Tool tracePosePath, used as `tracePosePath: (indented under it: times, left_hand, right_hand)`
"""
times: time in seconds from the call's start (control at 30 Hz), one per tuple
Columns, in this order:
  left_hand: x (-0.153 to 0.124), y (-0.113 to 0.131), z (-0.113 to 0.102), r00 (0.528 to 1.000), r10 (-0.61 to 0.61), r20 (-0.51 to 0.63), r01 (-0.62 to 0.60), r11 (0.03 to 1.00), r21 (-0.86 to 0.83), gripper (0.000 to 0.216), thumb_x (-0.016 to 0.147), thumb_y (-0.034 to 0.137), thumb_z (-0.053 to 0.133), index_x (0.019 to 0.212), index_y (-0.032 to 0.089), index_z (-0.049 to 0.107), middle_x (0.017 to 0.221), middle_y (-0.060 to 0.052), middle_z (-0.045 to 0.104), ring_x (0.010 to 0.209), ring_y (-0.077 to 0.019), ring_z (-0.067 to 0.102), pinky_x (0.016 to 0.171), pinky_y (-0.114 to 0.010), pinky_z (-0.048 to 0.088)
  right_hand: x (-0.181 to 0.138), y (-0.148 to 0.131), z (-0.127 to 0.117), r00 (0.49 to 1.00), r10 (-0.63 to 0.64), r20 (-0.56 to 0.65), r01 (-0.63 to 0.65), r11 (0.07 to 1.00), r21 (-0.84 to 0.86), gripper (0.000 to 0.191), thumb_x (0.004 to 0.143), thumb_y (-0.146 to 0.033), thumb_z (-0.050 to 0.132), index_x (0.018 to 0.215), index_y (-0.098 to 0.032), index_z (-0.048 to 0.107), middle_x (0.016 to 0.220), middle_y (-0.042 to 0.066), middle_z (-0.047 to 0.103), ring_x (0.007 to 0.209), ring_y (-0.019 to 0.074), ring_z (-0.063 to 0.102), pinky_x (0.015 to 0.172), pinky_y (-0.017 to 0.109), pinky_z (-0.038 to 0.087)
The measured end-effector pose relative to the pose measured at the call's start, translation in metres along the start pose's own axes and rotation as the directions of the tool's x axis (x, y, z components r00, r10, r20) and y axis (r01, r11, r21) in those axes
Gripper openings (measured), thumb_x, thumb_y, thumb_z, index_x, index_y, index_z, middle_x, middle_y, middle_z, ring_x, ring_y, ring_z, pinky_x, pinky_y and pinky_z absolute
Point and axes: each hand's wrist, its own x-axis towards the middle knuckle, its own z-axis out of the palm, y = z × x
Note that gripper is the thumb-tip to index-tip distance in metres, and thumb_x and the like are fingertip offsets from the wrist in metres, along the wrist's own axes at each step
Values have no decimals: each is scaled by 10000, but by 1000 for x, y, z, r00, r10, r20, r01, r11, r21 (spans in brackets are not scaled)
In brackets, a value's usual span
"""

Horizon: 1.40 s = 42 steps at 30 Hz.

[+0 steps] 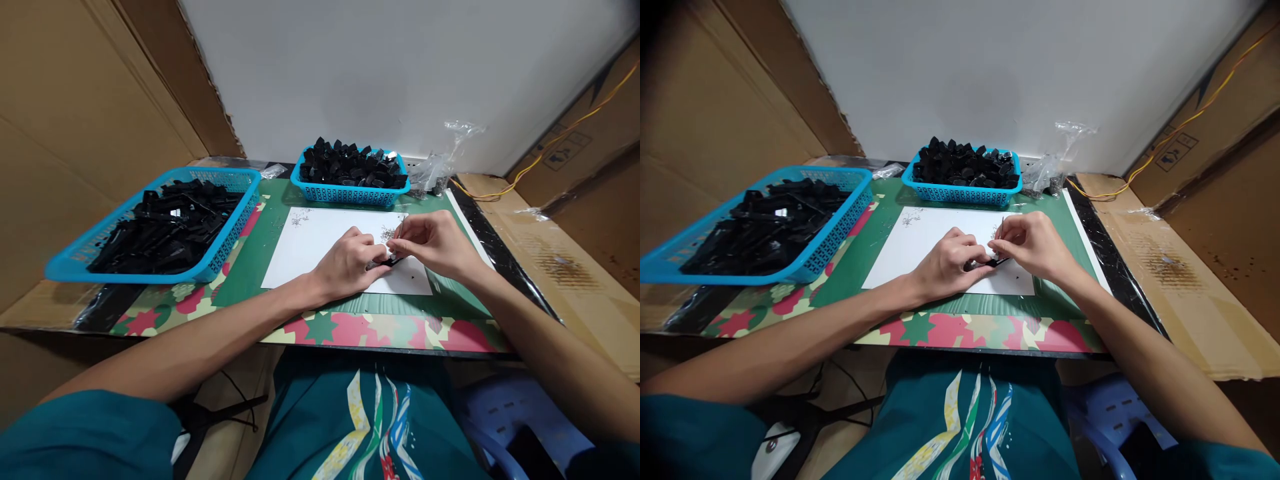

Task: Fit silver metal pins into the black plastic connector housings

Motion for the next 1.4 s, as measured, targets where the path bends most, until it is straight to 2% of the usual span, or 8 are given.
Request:
tracePosePath:
  times: [0.27,0.57,0.77,0.83,0.97,1.07,1.27,1.4]
  left_hand:
    - [1,1,1,1000,15,-20,-15,999,-39,76,911,217,700,854,168,711,743,-6,676,685,-160,596,850,-347,437]
    - [1,0,1,999,24,-45,-26,999,-28,76,906,214,706,848,166,708,749,-17,678,709,-170,612,823,-346,444]
    - [6,3,-9,977,-107,-186,90,991,-100,132,898,298,776,921,181,722,827,-10,752,684,-152,594,821,-371,438]
    - [9,1,-13,951,-208,-231,168,969,-181,139,885,292,787,944,188,716,851,-4,763,672,-141,587,799,-366,445]
    - [13,-8,-17,863,-441,-247,306,845,-439,178,910,328,750,956,181,661,879,-32,757,735,-150,637,685,-314,470]
    - [13,-15,-16,827,-527,-196,328,736,-592,222,952,369,695,1009,190,577,854,-43,765,751,-156,674,613,-288,450]
    - [12,-18,-13,838,-522,-161,304,690,-657,210,944,335,673,1027,203,533,837,-27,742,765,-152,677,585,-271,455]
    - [13,-14,-15,865,-481,-142,300,724,-621,177,953,310,660,1088,199,634,848,-23,719,759,-155,643,605,-300,481]
  right_hand:
    - [-4,-4,1,997,-77,3,77,991,-110,283,872,-442,794,781,-182,731,724,76,758,660,216,727,633,358,581]
    - [-3,-2,2,998,-64,-8,63,995,-77,357,847,-528,809,773,-191,716,736,78,753,684,226,724,636,357,583]
    - [9,9,-18,918,-59,-393,104,990,95,336,880,-541,755,894,-214,677,804,73,734,747,229,734,729,400,622]
    - [12,15,-31,908,-61,-415,94,994,58,277,924,-487,696,930,-212,667,754,47,696,684,198,693,696,379,590]
    - [13,24,-52,999,25,-39,-32,984,-174,246,969,-389,601,880,-182,701,616,-15,554,559,132,520,546,296,404]
    - [13,27,-54,969,143,202,-62,931,-359,291,959,-404,627,829,-169,738,628,-12,553,566,115,411,517,289,282]
    - [16,37,-46,934,169,314,-41,925,-377,222,864,-372,742,913,-164,800,575,-46,501,550,106,340,528,285,238]
    - [16,39,-46,930,131,343,-8,942,-336,222,874,-368,726,893,-156,790,640,-20,586,588,114,418,559,273,306]
